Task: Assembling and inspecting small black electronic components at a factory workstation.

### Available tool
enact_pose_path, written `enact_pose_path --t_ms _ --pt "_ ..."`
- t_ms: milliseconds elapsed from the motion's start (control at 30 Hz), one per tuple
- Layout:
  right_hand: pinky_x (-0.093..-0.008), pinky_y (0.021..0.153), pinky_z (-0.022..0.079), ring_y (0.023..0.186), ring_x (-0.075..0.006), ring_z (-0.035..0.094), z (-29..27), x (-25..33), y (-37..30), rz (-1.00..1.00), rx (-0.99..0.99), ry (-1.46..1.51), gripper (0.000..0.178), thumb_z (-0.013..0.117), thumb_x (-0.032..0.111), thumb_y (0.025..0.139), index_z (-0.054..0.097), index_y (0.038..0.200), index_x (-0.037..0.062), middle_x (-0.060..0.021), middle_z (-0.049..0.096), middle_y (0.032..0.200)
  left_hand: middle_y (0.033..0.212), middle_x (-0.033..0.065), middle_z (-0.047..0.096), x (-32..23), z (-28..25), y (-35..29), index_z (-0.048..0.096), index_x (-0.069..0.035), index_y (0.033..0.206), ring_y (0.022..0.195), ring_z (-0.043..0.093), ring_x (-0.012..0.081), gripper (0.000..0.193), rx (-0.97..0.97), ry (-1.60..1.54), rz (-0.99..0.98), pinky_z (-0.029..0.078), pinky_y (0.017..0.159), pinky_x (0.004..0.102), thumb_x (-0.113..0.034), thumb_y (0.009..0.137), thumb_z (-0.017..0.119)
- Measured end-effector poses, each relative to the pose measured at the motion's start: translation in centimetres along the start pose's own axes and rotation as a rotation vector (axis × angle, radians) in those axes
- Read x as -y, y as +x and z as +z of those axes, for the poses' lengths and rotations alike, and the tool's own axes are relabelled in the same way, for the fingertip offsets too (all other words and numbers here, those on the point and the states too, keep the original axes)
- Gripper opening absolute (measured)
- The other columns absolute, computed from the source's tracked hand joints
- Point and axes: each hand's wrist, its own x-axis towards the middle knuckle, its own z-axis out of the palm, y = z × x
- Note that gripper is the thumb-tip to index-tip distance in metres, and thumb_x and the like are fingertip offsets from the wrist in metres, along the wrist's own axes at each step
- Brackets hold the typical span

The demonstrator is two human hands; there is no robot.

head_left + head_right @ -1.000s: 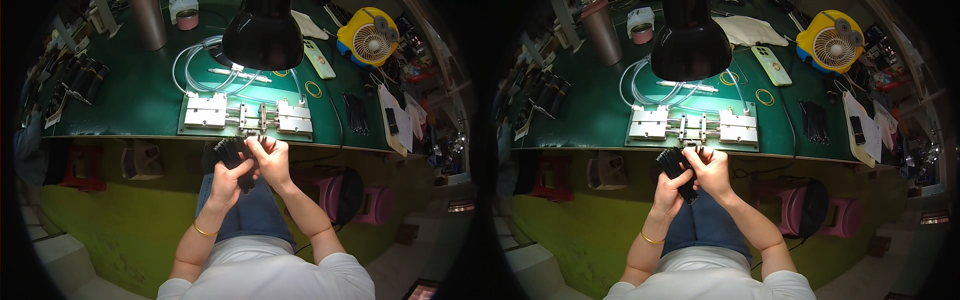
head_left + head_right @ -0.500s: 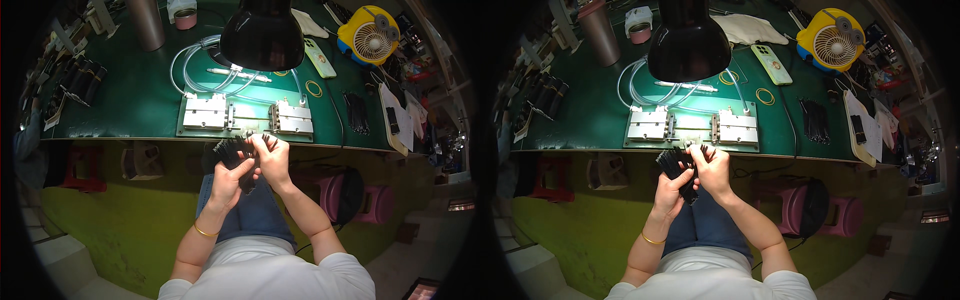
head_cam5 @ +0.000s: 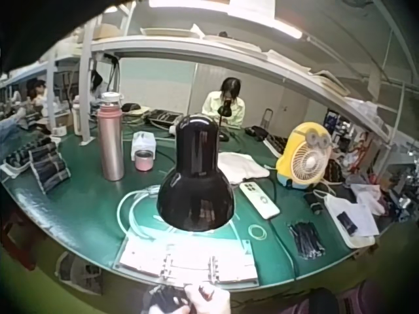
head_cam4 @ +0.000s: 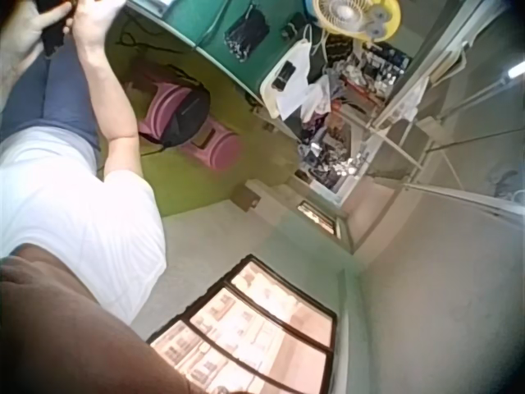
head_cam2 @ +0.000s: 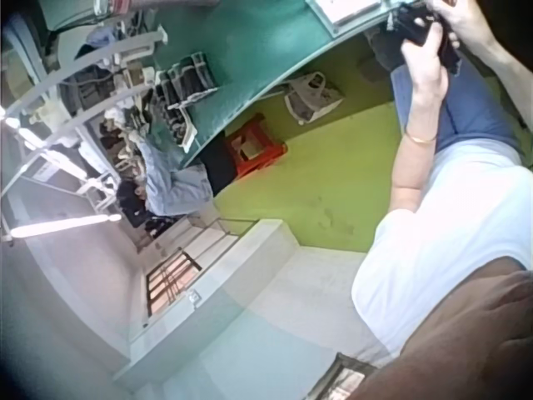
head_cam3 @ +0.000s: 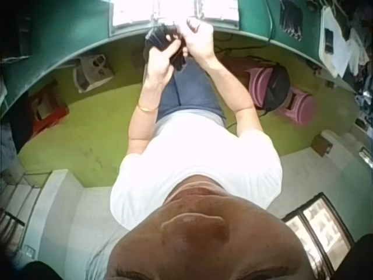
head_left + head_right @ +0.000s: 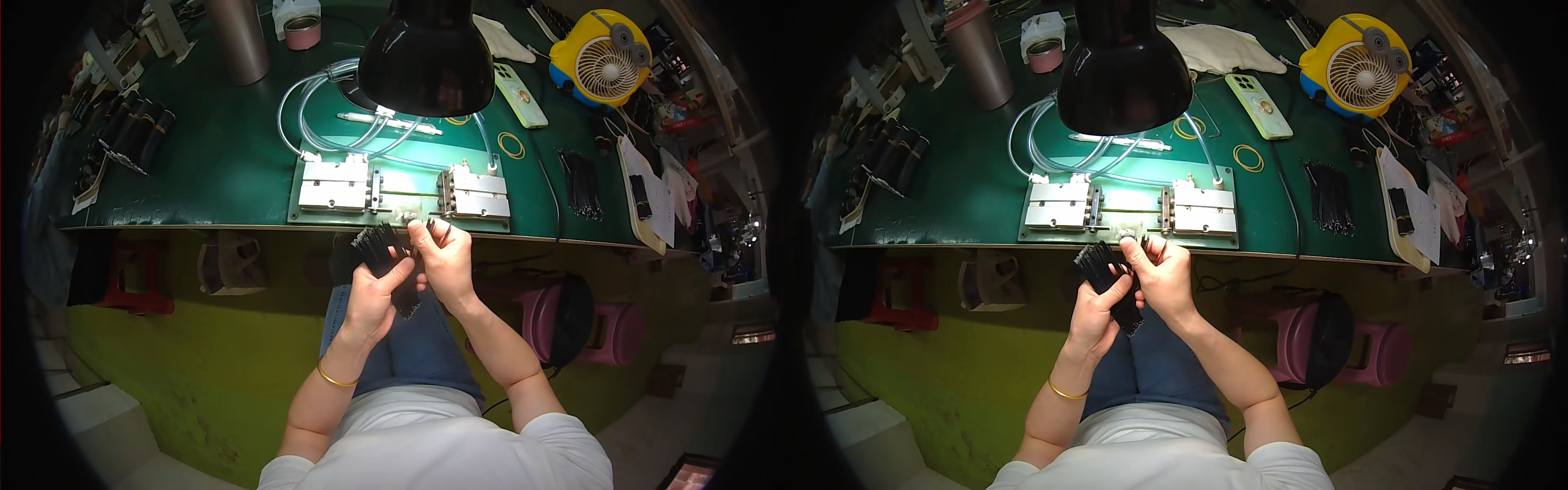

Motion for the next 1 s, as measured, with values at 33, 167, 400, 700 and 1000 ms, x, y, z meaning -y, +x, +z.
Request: enact_pose_path --t_ms 33,167,400,700,1000 --pt "-0.0183 0.029 0.031 0.033 -0.0036 0.042 0.1 0.3 -0.2 0.001 0.026 -0.009 0.024 0.055 0.019 0.084 0.06 0.072 -0.0012 -0.0056 0.059 0.056 0.074 0.0055 0.056 0.0 -0.1 0.0 0.052 -0.001 0.086 0.062 0.056 0.0132 0.007 0.0 0.0 0.001 0.048 0.057 0.0245 -0.004 0.081 0.055" --pt "-0.0183 0.031 0.034 0.035 -0.0042 0.044 0.5 0.8 -0.6 0.021 0.031 -0.002 0.021 0.054 0.016 0.085 0.059 0.074 -0.0016 -0.0037 0.055 0.053 0.076 0.0074 0.059 0.2 -0.7 -0.1 0.056 0.001 0.087 0.063 0.059 0.0147 0.008 0.04 -0.048 0.028 0.05 0.058 0.0247 -0.002 0.08 0.057" --pt "-0.0189 0.028 0.032 0.033 -0.0042 0.042 0.3 -0.6 0.0 0.01 0.022 0.04 0.022 0.053 0.018 0.085 0.061 0.077 -0.0018 -0.0076 0.06 0.059 0.076 0.0086 0.06 0.3 -0.7 0.1 0.055 0.002 0.087 0.062 0.059 0.0151 0.01 -0.001 -0.035 0.017 0.05 0.057 0.0244 -0.002 0.079 0.058" --pt "-0.0185 0.036 0.04 0.054 -0.0131 0.061 0.2 0.0 0.4 0.105 0.009 0.05 0.02 0.054 0.013 0.084 0.059 0.073 -0.0028 -0.0067 0.059 0.06 0.077 0.0091 0.06 0.2 -0.6 0.4 0.055 0.002 0.089 0.062 0.06 0.0158 0.011 0.015 -0.058 0.005 0.051 0.058 0.0255 -0.002 0.079 0.058" --pt "-0.0188 0.026 0.03 0.031 -0.0044 0.041 0.1 -1.0 0.2 0.034 -0.018 0.059 0.027 0.056 0.02 0.083 0.058 0.068 -0.0017 -0.0072 0.059 0.055 0.079 0.0064 0.059 0.2 0.0 -0.2 0.056 0.0 0.09 0.065 0.059 0.014 0.012 0.026 -0.042 0.023 0.05 0.059 0.0247 -0.004 0.079 0.058"
